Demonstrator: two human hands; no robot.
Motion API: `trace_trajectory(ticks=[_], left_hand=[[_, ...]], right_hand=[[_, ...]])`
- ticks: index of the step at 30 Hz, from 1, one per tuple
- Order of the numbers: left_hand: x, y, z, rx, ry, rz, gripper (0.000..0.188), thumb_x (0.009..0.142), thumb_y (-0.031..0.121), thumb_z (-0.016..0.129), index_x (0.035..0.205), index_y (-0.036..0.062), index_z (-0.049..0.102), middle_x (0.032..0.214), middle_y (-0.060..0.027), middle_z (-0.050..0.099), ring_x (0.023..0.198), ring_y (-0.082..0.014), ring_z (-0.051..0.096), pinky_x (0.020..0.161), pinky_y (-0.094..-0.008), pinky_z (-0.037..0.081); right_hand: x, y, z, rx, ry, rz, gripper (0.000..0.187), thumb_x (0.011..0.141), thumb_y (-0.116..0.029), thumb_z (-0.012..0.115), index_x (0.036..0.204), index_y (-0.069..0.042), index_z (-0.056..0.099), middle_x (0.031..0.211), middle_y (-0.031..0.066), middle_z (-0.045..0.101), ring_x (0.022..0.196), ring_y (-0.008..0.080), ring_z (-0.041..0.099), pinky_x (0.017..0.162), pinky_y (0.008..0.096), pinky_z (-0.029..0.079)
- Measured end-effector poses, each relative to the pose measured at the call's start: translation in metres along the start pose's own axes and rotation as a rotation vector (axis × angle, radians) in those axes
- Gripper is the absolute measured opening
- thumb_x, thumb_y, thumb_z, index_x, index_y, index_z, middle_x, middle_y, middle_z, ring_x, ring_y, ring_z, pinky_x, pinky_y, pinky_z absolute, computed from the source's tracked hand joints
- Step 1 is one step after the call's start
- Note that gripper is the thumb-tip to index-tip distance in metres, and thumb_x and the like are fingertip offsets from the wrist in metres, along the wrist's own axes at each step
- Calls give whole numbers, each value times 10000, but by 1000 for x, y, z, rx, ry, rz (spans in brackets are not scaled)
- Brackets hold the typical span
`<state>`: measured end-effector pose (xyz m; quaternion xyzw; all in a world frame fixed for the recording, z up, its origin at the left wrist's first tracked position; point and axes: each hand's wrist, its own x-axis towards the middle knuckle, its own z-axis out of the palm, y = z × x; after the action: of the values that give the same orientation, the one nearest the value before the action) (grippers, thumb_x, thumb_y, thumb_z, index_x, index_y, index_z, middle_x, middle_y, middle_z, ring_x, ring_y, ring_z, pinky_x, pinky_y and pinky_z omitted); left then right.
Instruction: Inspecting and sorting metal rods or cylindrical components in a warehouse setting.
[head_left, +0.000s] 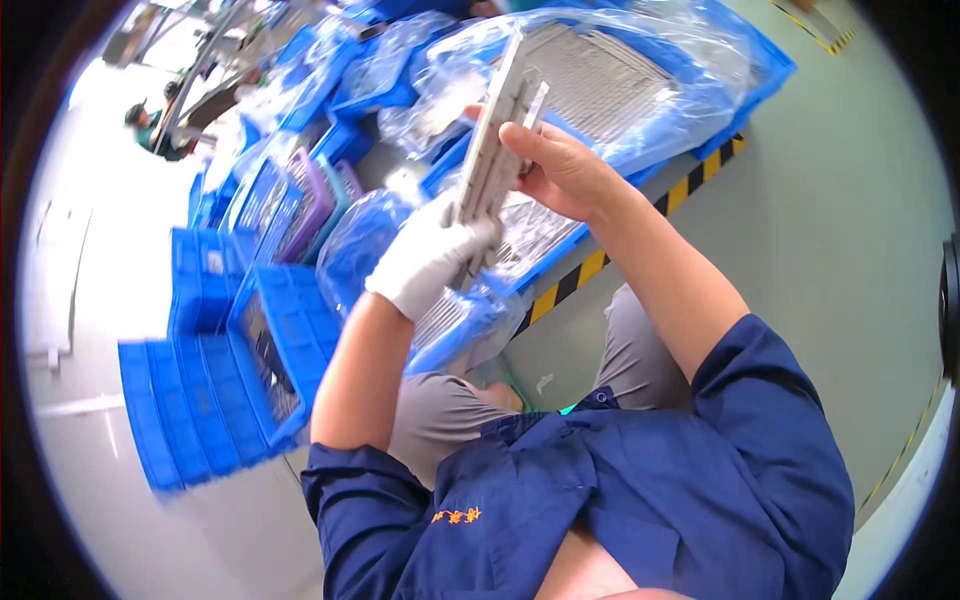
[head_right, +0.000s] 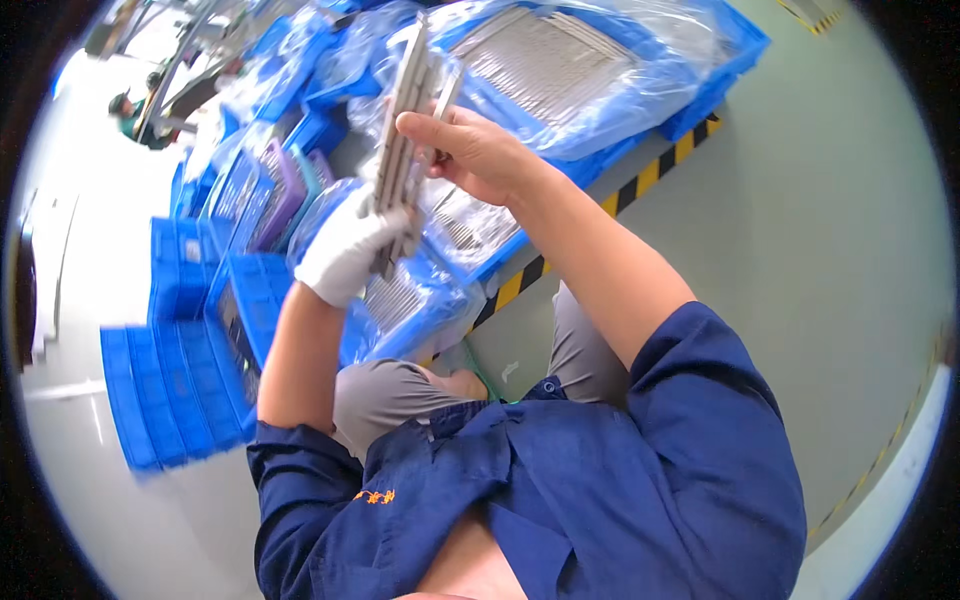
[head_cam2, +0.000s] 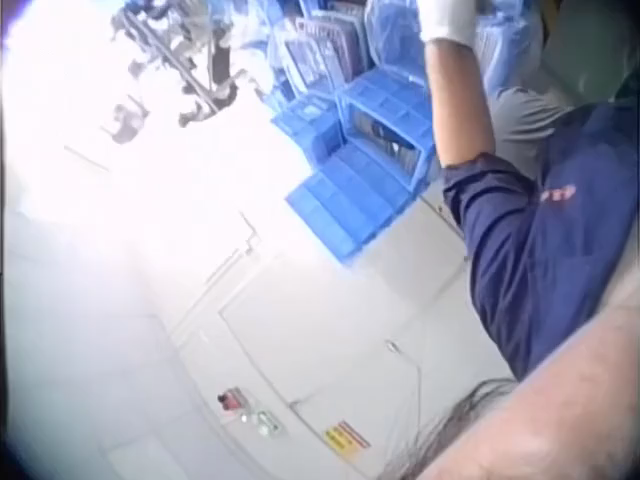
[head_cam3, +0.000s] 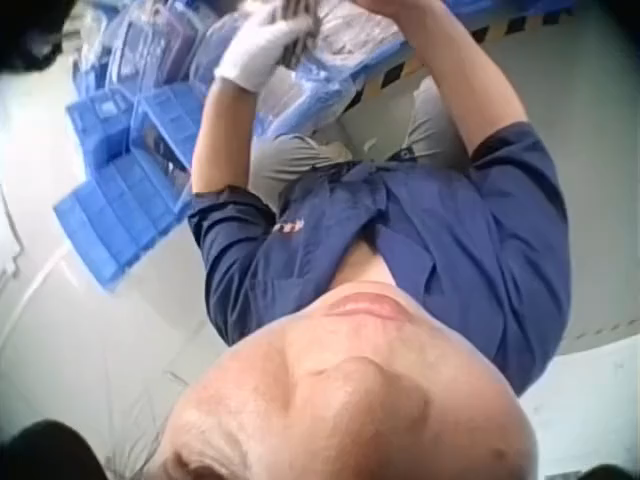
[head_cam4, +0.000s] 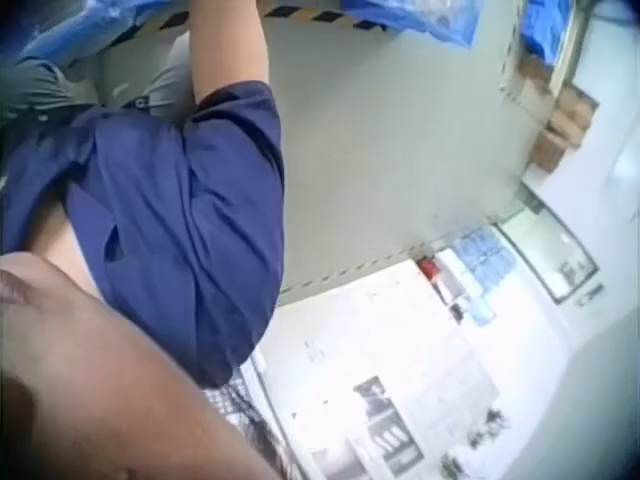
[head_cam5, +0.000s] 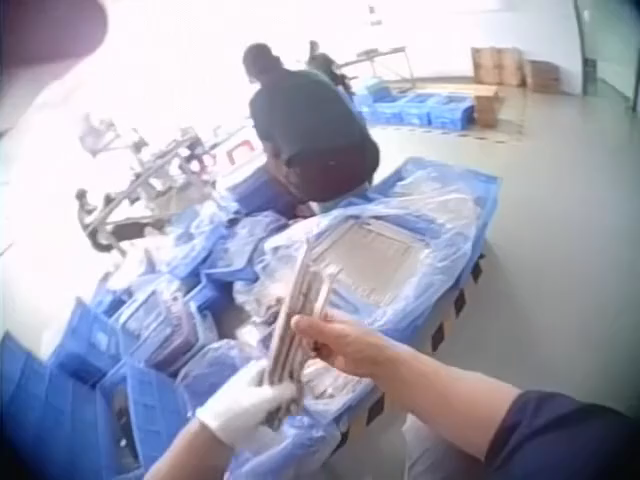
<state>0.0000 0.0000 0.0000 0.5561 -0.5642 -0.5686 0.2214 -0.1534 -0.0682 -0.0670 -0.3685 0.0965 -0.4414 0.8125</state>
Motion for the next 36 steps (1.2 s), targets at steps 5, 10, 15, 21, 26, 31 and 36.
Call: trace_trajectory(ticks=[5, 10, 15, 21, 26, 31, 36], left_hand=[[-89, -64, 30, -724, -71, -53, 312, 746, 218, 599, 976, 46, 476, 802, -65, 536, 690, -147, 550, 581, -261, 462], [-150, -137, 68, -1222, -165, -57, 404, 750, 274, 603, 1039, 36, 450, 789, -76, 502, 717, -211, 537, 731, -412, 461], [-181, -173, 99, -1342, -226, -153, 238, 799, 186, 563, 969, 59, 455, 727, -39, 486, 662, -157, 515, 734, -383, 468], [-198, -189, 113, -988, -139, -70, 230, 788, 218, 583, 912, 68, 462, 738, -25, 506, 671, -123, 499, 626, -276, 431], [-189, -194, 111, -956, -149, -81, 197, 794, 228, 563, 887, 81, 469, 724, -19, 488, 663, -101, 473, 607, -252, 407], [-186, -186, 102, -763, -23, -99, 263, 753, 202, 534, 943, 31, 475, 803, -59, 491, 764, -138, 459, 662, -287, 399], [-185, -194, 106, -522, 139, -34, 446, 742, 270, 580, 1073, 14, 426, 943, -108, 496, 872, -180, 469, 761, -316, 400]], right_hand=[[-17, 63, 64, 128, -18, 343, 212, 792, -229, 565, 828, -20, 552, 719, 31, 536, 646, 95, 528, 573, 225, 444], [-71, 117, 106, -93, -143, 645, 198, 763, -244, 592, 775, -52, 544, 684, 10, 517, 617, 65, 489, 523, 207, 395], [-117, 156, 99, -155, -85, 843, 229, 732, -264, 611, 745, -73, 486, 762, 25, 488, 660, 104, 474, 564, 240, 396], [-133, 165, 115, -159, -164, 845, 232, 716, -244, 622, 720, -85, 453, 751, 36, 443, 656, 132, 434, 571, 258, 381], [-134, 167, 111, -131, -60, 753, 251, 723, -233, 630, 842, -62, 491, 773, 35, 476, 669, 121, 458, 581, 239, 393], [-119, 167, 107, -268, 89, 766, 434, 803, -250, 577, 1148, -33, 426, 821, 17, 510, 701, 80, 496, 617, 192, 417], [-112, 162, 112, -297, 151, 856, 355, 779, -217, 593, 1063, -33, 489, 802, 15, 521, 695, 91, 508, 606, 204, 427]])
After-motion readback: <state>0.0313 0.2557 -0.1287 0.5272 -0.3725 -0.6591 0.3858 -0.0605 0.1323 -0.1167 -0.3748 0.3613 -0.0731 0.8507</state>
